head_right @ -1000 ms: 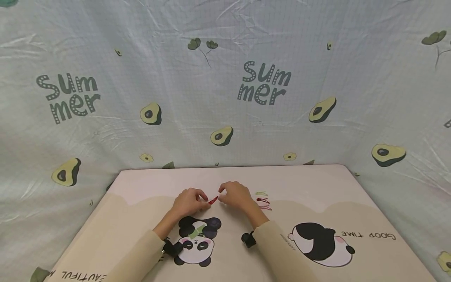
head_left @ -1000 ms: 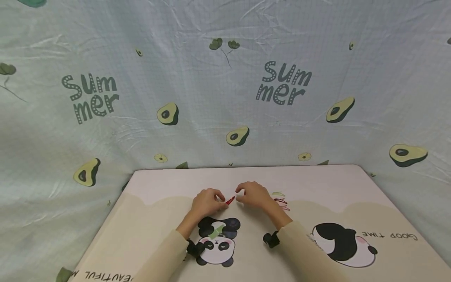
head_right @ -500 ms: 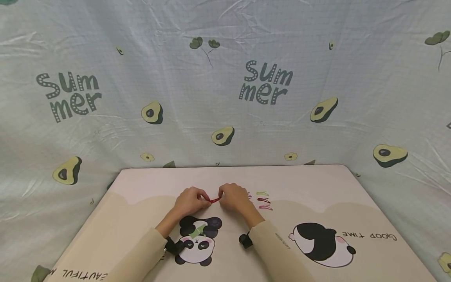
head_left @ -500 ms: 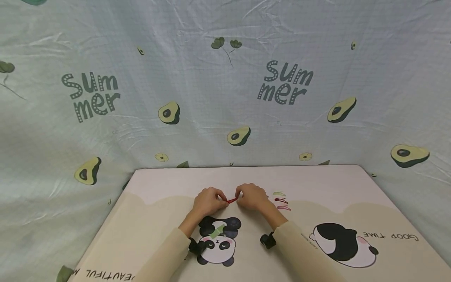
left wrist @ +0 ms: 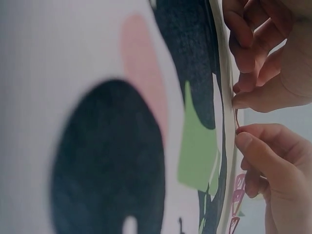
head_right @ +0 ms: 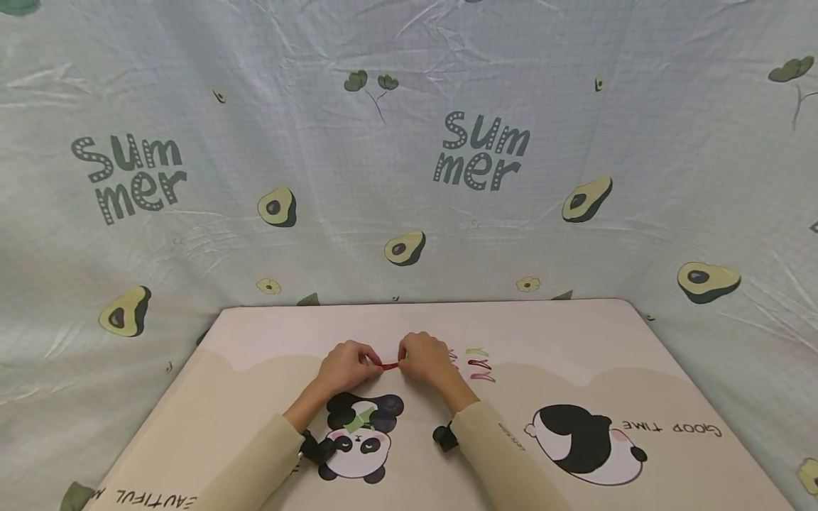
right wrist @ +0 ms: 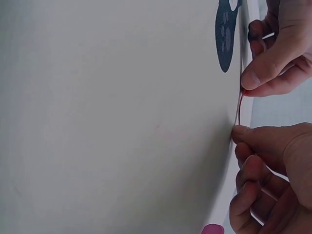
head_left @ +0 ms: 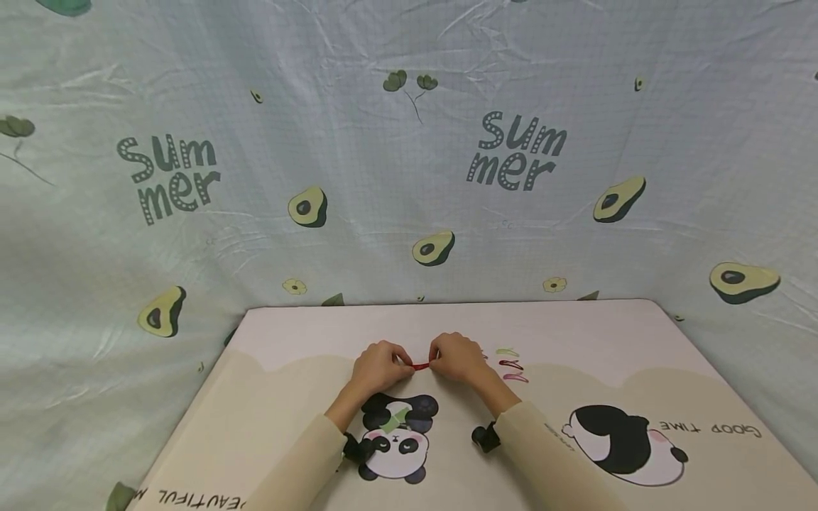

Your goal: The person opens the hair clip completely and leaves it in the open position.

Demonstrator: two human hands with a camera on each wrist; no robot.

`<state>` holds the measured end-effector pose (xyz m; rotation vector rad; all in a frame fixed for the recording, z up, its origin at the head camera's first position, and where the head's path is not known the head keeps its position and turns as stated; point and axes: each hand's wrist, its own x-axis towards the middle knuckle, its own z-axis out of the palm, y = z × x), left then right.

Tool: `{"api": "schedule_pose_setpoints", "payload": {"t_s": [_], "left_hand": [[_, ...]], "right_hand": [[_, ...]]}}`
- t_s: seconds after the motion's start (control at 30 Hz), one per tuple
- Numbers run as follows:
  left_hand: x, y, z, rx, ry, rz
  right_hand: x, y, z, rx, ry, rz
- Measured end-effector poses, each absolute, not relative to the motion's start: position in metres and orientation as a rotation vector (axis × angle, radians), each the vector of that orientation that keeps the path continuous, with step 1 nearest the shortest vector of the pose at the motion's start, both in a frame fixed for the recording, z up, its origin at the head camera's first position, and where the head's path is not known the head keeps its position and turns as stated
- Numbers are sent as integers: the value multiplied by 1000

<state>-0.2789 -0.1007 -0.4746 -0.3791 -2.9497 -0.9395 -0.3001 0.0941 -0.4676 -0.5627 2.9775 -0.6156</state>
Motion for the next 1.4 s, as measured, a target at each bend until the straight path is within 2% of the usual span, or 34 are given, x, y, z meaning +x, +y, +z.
{"api": "schedule_pose_setpoints", "payload": {"t_s": [0.57, 1.03, 1.4], "left_hand": [[-276, -99, -472, -353, -2903, -1025], [-264, -94, -458, -343, -2826, -1203], [-252, -84, -450, -389, -2770, -1162]], "right_hand": [[-292, 96, -455, -583, 3026, -610], [-274, 103, -432, -607, 3133, -603], [-259, 114, -430, -609, 3164, -712]]}}
